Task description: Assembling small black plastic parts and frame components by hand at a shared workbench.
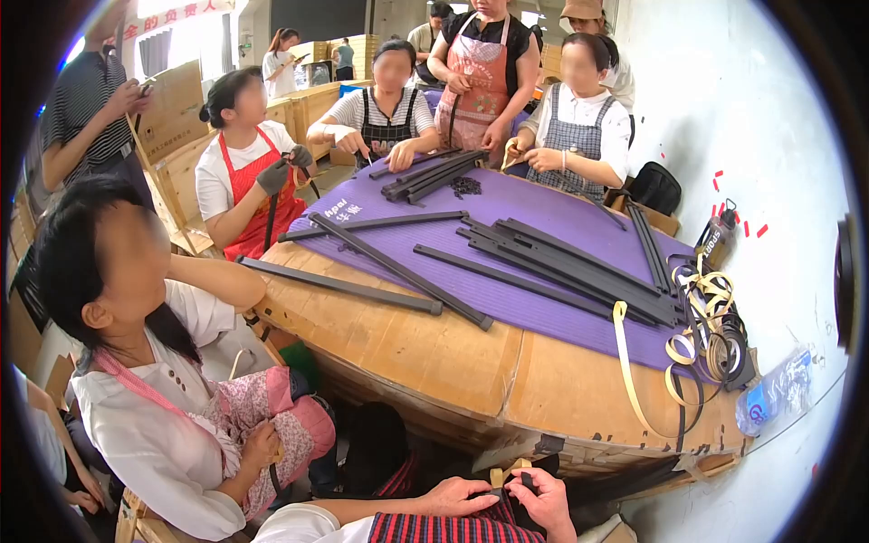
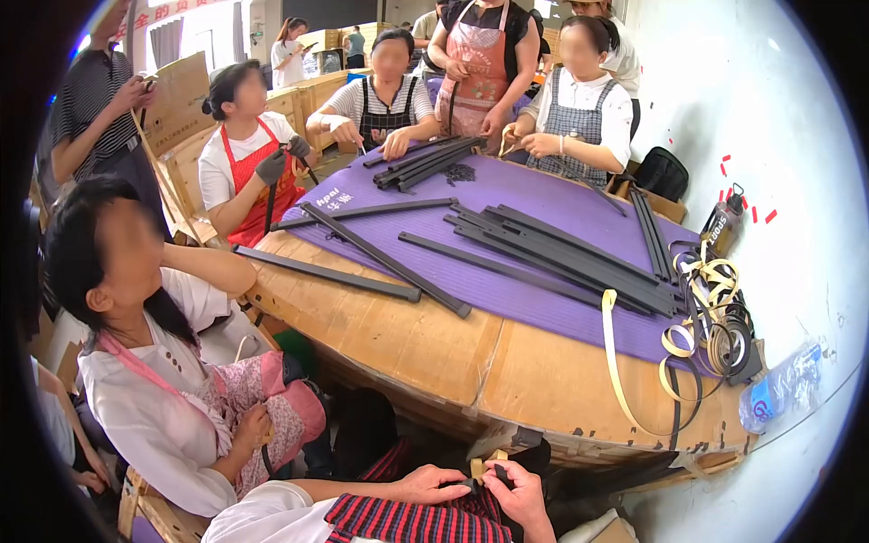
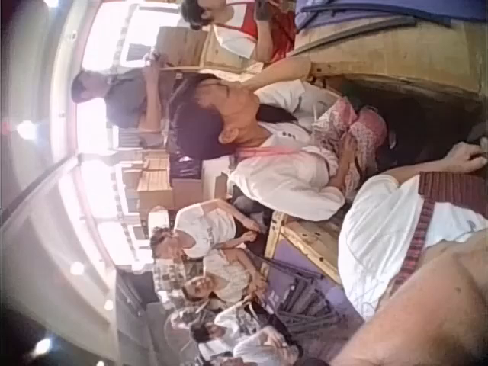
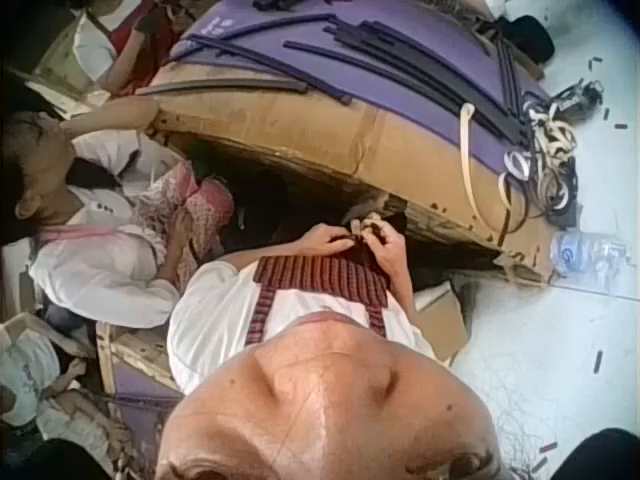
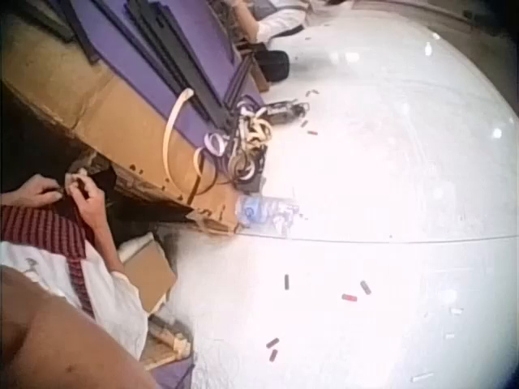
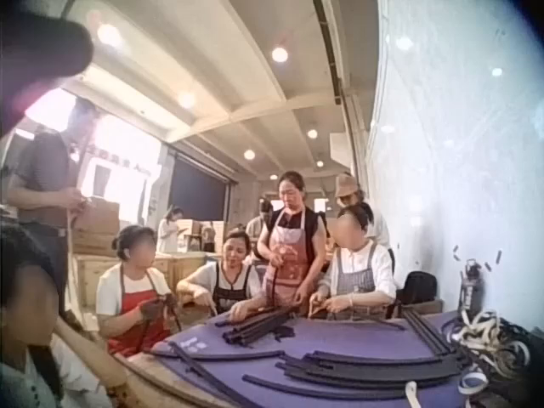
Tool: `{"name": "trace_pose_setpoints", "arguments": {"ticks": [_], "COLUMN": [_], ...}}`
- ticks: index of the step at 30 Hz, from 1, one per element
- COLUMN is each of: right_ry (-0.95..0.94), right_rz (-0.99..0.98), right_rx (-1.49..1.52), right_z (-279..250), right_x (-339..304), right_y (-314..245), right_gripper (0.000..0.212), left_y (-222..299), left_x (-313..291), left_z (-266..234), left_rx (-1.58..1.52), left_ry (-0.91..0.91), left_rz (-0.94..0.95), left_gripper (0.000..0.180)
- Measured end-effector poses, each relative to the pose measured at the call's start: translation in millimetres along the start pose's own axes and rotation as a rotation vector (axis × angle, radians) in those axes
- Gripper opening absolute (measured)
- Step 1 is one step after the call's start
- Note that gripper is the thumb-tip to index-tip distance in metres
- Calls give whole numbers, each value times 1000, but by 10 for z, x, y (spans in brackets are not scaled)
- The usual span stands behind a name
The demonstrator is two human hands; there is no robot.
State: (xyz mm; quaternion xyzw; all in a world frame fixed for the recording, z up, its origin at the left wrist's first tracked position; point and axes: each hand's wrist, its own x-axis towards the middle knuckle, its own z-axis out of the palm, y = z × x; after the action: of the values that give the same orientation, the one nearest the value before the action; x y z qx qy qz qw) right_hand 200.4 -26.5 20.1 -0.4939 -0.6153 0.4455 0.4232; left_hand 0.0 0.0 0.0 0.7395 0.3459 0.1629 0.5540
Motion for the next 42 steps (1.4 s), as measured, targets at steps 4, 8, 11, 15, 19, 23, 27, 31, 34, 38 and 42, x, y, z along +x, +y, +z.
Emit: {"name": "trace_pose_setpoints", "arguments": {"ticks": [4, 8, 11, 15, 19, 23, 27, 31, 34, 38, 42], "right_ry": [20, 11, 22, 16, 6, -3, 22, 13, 7, 6, 24], "right_rz": [87, 112, 25, 12, 91, 91, 83, 95, 88, 80, 50], "right_rx": [21, 48, 56, 9, 13, 2, 52, 29, -3, -8, -16], "right_z": [-9, -13, 2, 1, -8, -12, 16, 14, 14, 19, 37], "right_x": [18, 33, 17, 25, 15, 10, 13, 11, 17, 19, 24], "right_y": [-81, -97, -70, -108, -112, -91, -143, -112, -102, -83, -87], "right_gripper": [21, 19, 19, 19, 18, 18, 18, 18, 18, 18, 18], "left_y": [-15, -40, -24, -6, -45, -31, 5, -19, -45, -33, -2], "left_x": [26, 44, 37, 34, 33, 32, 23, 26, 26, 27, 27], "left_z": [4, -2, 20, -1, 22, 18, 5, 17, 22, 17, 5], "left_rx": [-10, 1, -3, 13, 3, 17, 13, -2, -7, -5, -22], "left_ry": [6, 3, 10, -1, 10, 5, 5, 5, 2, -6, -6], "left_rz": [7, 17, 40, 28, 45, 41, 30, 39, 38, 40, 58], "left_gripper": [41, 41, 41, 40, 40, 41, 41, 41, 40, 40, 39]}}
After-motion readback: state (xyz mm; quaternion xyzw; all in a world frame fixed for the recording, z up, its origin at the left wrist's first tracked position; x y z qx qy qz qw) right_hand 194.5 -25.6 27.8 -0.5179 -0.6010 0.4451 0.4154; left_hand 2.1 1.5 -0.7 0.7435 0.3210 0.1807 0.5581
